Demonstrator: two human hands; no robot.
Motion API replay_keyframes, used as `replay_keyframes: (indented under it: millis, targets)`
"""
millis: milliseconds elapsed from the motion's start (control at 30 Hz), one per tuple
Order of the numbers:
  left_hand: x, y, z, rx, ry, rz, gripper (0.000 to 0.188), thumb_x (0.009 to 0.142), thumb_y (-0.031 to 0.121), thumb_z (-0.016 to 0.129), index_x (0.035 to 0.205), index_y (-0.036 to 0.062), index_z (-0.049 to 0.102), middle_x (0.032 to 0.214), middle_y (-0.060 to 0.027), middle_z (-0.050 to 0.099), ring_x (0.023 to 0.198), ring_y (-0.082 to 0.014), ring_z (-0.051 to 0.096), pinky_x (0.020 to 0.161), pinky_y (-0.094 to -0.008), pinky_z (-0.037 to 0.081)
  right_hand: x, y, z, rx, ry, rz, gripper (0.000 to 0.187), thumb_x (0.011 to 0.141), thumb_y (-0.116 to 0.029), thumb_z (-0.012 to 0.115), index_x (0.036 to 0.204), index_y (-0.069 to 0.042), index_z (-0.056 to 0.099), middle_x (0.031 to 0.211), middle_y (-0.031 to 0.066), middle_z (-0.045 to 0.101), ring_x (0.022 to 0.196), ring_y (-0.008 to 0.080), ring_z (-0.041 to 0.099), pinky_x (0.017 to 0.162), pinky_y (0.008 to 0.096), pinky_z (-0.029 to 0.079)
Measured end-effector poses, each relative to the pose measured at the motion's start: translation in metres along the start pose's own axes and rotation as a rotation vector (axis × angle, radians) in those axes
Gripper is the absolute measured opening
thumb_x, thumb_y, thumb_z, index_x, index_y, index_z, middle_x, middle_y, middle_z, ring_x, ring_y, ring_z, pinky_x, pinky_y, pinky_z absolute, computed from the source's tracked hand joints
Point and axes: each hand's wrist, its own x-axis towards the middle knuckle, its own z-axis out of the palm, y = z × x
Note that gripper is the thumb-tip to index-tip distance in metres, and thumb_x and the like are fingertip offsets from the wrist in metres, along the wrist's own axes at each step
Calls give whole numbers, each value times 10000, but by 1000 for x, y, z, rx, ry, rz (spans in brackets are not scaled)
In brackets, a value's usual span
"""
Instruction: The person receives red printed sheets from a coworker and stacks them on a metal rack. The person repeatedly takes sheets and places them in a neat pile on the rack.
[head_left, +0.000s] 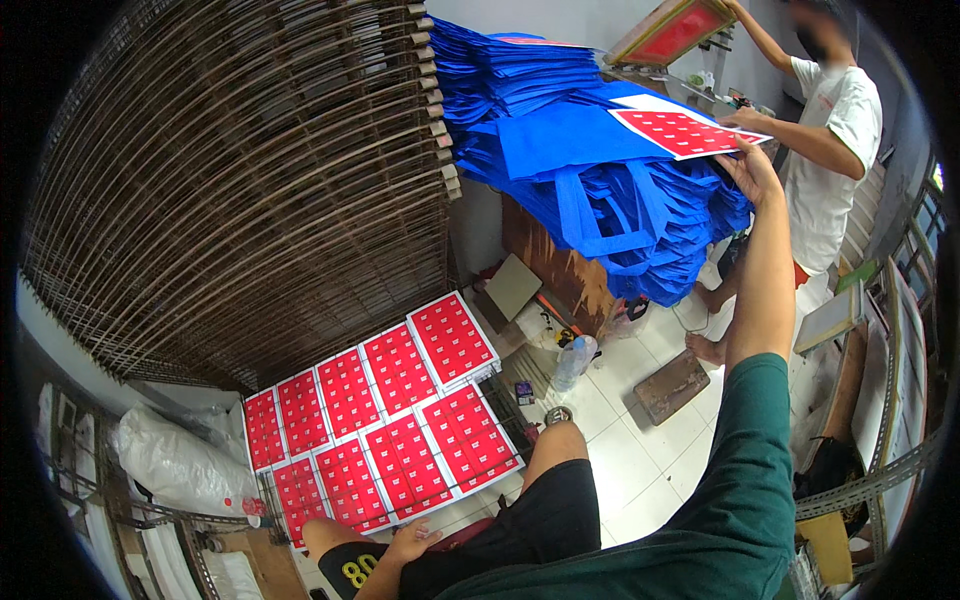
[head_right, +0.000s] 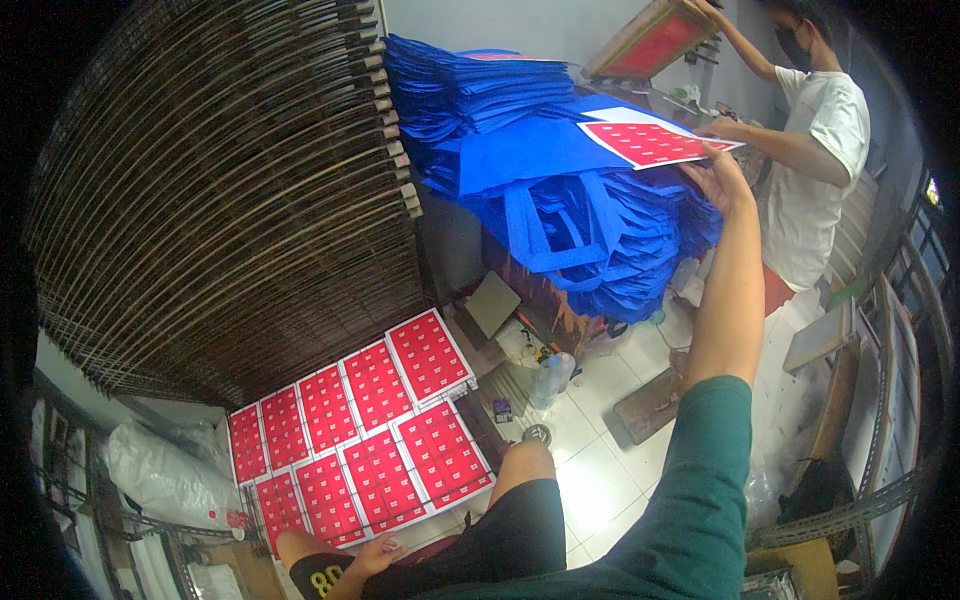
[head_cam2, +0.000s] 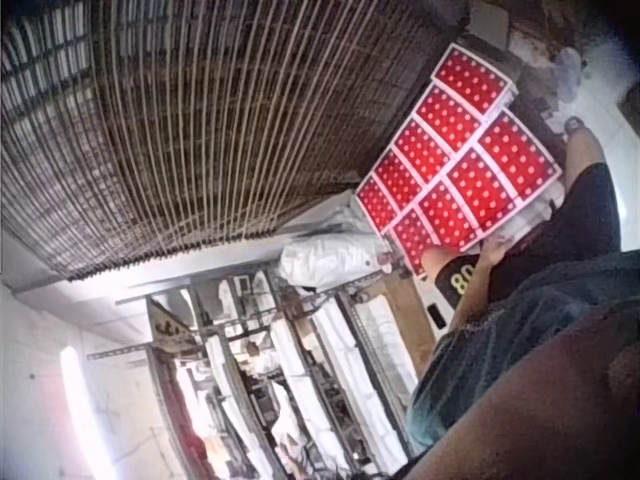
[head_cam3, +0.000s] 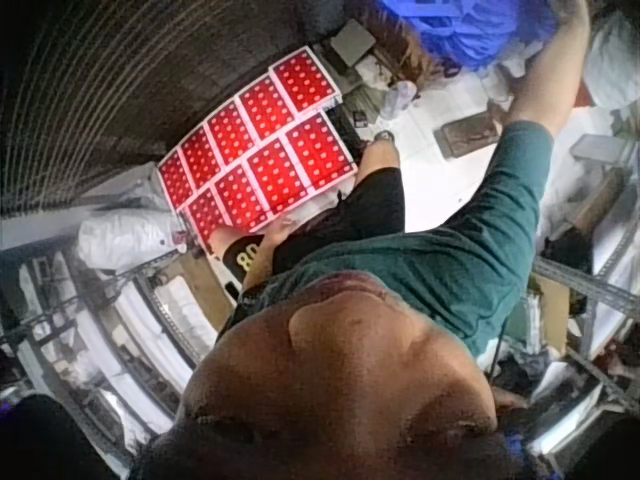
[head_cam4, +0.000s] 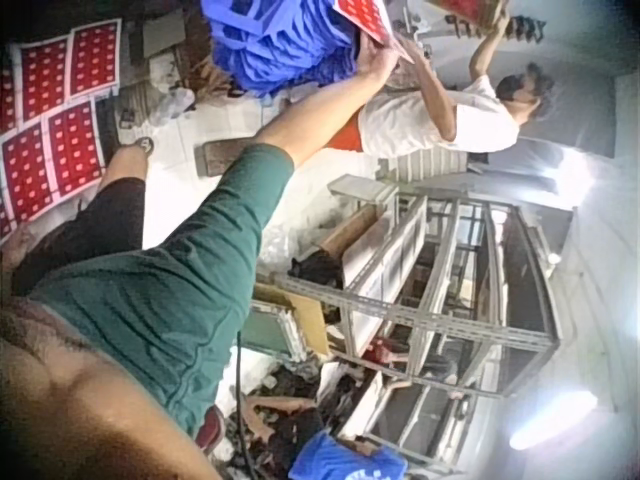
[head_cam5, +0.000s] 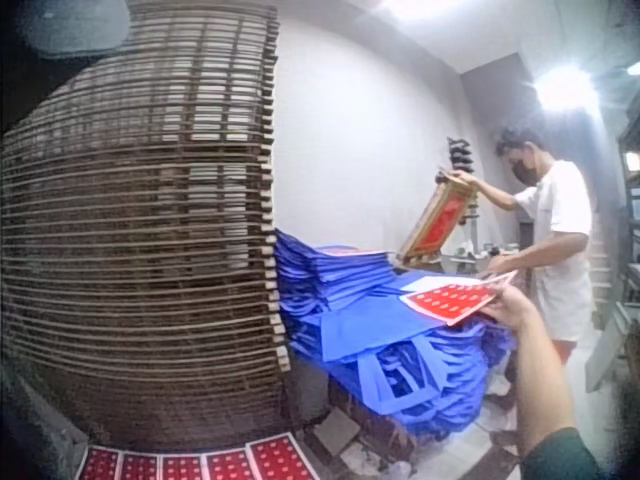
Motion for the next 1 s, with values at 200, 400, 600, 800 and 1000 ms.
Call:
replay_keyframes:
  millis: [200, 400, 600, 800, 1000]
  targets:
    - [-1, 2, 0, 12, -19, 19, 714, 725, 477, 664, 1223, 12, 452, 1050, -186, 582, 968, -248, 578, 848, -338, 457, -27, -14, 47, -19, -69, -336, 442, 915, -84, 411, 1307, -88, 207, 1211, 142, 422, 1095, 281, 490, 923, 446, 446]
    - [3, -6, 2, -86, -39, 56, 712, 733, 492, 652, 1233, 29, 447, 1074, -184, 570, 994, -253, 567, 856, -334, 453, -66, -36, 75, 1, 38, -667, 359, 915, -118, 446, 1221, 3, 303, 1201, 159, 434, 1081, 272, 492, 915, 477, 440]
    - [-15, 59, -23, -88, 68, 314, 654, 766, 420, 654, 1246, 34, 432, 1130, -180, 544, 1049, -256, 541, 875, -333, 438, -177, 1, 153, 211, 21, -827, 468, 914, -126, 452, 1313, -50, 221, 1257, 158, 393, 1136, 261, 447, 918, 491, 410]
    - [-66, 214, -78, -371, 234, 866, 602, 785, 207, 665, 1301, 80, 381, 1175, -151, 515, 1075, -224, 516, 896, -356, 423, -306, 105, 245, 354, -19, -671, 526, 920, -123, 429, 1361, -101, 143, 1346, 155, 287, 1215, 260, 362, 960, 446, 385]
    - [-109, 282, -95, -902, 172, 1197, 728, 815, 43, 580, 1395, 52, 139, 1272, -140, 419, 1144, -215, 441, 893, -337, 409, -403, 178, 286, 386, -112, -536, 498, 928, -144, 410, 1348, -78, 150, 1343, 156, 290, 1196, 254, 386, 965, 453, 380]
